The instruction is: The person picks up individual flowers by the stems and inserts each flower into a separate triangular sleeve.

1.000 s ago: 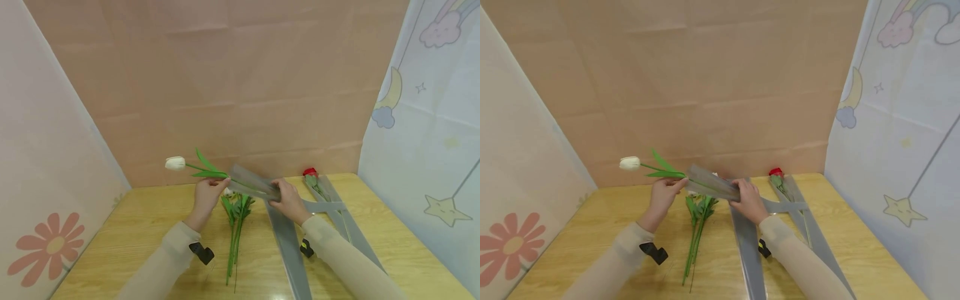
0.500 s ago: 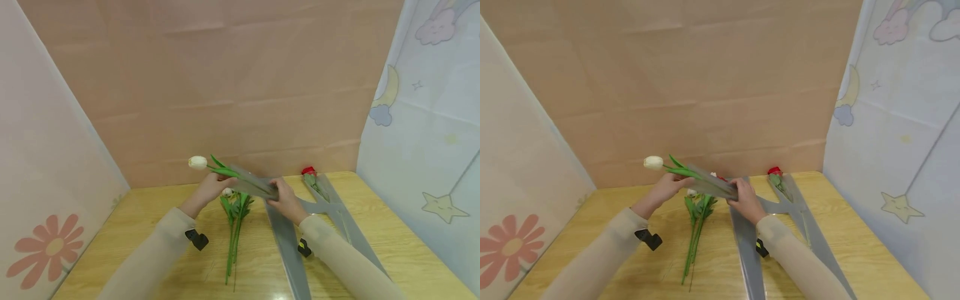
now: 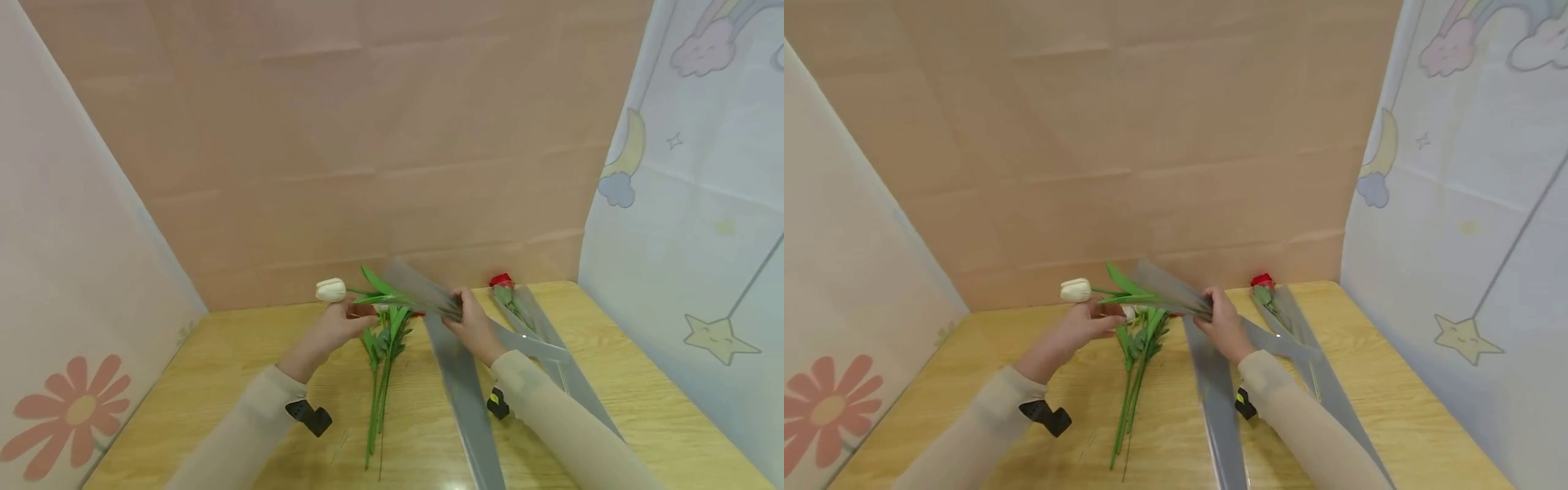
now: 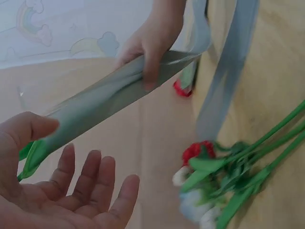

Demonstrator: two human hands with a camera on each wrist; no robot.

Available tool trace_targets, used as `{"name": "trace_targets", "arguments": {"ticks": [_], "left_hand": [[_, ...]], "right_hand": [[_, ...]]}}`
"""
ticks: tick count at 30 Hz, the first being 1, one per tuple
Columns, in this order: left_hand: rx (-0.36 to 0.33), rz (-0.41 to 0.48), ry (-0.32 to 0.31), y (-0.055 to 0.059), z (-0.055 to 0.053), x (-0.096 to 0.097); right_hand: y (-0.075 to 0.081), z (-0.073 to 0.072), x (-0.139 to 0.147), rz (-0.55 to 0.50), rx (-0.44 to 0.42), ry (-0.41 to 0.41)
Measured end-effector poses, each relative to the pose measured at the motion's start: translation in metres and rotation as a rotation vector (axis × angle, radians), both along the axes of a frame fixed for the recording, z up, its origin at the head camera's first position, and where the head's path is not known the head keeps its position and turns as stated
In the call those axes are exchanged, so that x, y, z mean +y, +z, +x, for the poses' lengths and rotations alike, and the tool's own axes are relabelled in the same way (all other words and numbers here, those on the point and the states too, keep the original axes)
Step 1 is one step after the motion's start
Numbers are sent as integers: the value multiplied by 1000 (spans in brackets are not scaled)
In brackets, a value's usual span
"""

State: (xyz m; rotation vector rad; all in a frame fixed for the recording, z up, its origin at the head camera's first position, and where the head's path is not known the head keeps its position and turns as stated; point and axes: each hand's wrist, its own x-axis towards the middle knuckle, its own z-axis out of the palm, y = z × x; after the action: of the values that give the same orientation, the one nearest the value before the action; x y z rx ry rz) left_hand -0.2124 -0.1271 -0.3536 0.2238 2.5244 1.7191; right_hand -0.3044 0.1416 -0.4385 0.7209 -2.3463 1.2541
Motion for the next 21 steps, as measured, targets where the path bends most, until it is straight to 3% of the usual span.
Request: {"name": "trace_targets", "arguments": {"ticks": [5,10,14,21], "left_hand": [[-106,259,-29,-16,2,23],[-119,491,104,-24,2,44],[-85,521,190,-26,1,51],[-33,521,237,-30,-1,56]], "right_hand": [[-1,0,2,35,11,-24],[-2,0,0,41,3,-27],[-2,0,-1,45,-5,-22],[-5,1,-2,56,24,-30]]}}
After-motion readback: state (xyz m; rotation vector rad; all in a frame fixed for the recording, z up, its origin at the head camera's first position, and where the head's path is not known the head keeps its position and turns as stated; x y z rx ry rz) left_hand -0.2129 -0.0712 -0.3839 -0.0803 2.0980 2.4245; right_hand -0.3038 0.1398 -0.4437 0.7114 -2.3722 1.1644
